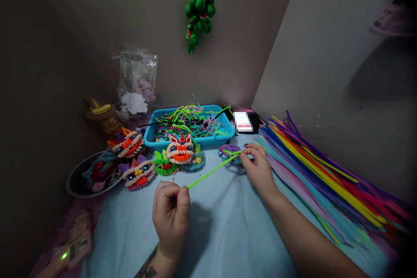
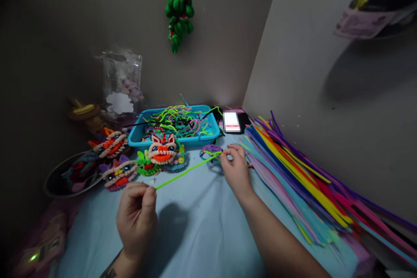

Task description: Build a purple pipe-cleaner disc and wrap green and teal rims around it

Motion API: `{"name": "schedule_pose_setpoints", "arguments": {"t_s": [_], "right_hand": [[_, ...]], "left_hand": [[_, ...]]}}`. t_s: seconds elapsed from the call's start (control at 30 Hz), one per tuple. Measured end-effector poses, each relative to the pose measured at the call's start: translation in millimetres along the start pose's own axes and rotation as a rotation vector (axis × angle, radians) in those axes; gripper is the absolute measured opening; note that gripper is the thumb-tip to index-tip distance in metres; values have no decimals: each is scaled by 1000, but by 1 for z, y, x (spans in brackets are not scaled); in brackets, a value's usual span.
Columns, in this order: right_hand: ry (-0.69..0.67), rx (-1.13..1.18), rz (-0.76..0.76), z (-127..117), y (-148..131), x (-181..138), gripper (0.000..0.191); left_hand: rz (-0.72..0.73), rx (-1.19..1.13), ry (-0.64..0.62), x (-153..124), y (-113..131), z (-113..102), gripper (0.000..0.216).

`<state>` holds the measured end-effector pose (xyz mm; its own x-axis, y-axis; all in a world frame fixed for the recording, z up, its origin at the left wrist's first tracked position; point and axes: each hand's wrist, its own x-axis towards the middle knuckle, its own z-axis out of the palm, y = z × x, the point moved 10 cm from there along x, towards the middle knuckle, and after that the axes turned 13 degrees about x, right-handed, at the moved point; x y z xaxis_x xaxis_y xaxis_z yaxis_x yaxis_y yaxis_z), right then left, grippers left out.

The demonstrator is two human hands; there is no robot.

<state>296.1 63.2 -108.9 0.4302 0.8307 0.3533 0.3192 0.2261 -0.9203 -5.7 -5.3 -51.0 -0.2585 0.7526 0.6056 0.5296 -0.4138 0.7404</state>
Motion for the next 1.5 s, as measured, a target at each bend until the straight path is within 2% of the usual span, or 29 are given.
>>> {"name": "schedule_pose_setpoints", "arguments": {"t_s": [0.07, 0.1, 0.2, 0.23, 0.3, 0.37, 0.4, 0.53, 0.63, 0.73, 1.0, 1.3, 1.5], "right_hand": [[-7, 23, 3, 0, 0, 0, 14], [-16, 43, -1, 1, -1, 0, 14], [-62, 102, -45, 6, -7, 0, 14], [-78, 113, -69, 8, -11, -1, 13], [-102, 119, -121, 11, -18, -4, 12], [-122, 124, -158, 15, -24, -8, 11], [-136, 129, -172, 17, -27, -11, 9], [-224, 151, -236, 31, -39, -25, 8], [-289, 145, -246, 42, -45, -38, 9], [-333, 132, -230, 53, -47, -49, 9], [-426, 175, -181, 70, -47, -63, 10], [-348, 170, -164, 65, -50, -67, 10], [-311, 185, -37, 64, -41, -65, 4]], "left_hand": [[28, -73, -73, 1, 5, 6, 15], [58, -124, -162, 1, 11, 13, 15], [166, -281, -600, -14, 35, 47, 15], [175, -320, -737, -22, 40, 56, 22], [159, -368, -882, -32, 45, 65, 42], [90, -368, -858, -29, 37, 70, 50], [25, -350, -790, -24, 28, 70, 50], [-414, -191, -501, -17, -32, 70, 24], [-606, -278, -448, -26, -52, 77, 31], [-709, -380, -444, -32, -57, 82, 43], [-791, -496, -506, -41, -58, 89, 72], [-768, -431, -464, -38, -58, 84, 77], [-670, -357, -487, -35, -48, 81, 73]]}}
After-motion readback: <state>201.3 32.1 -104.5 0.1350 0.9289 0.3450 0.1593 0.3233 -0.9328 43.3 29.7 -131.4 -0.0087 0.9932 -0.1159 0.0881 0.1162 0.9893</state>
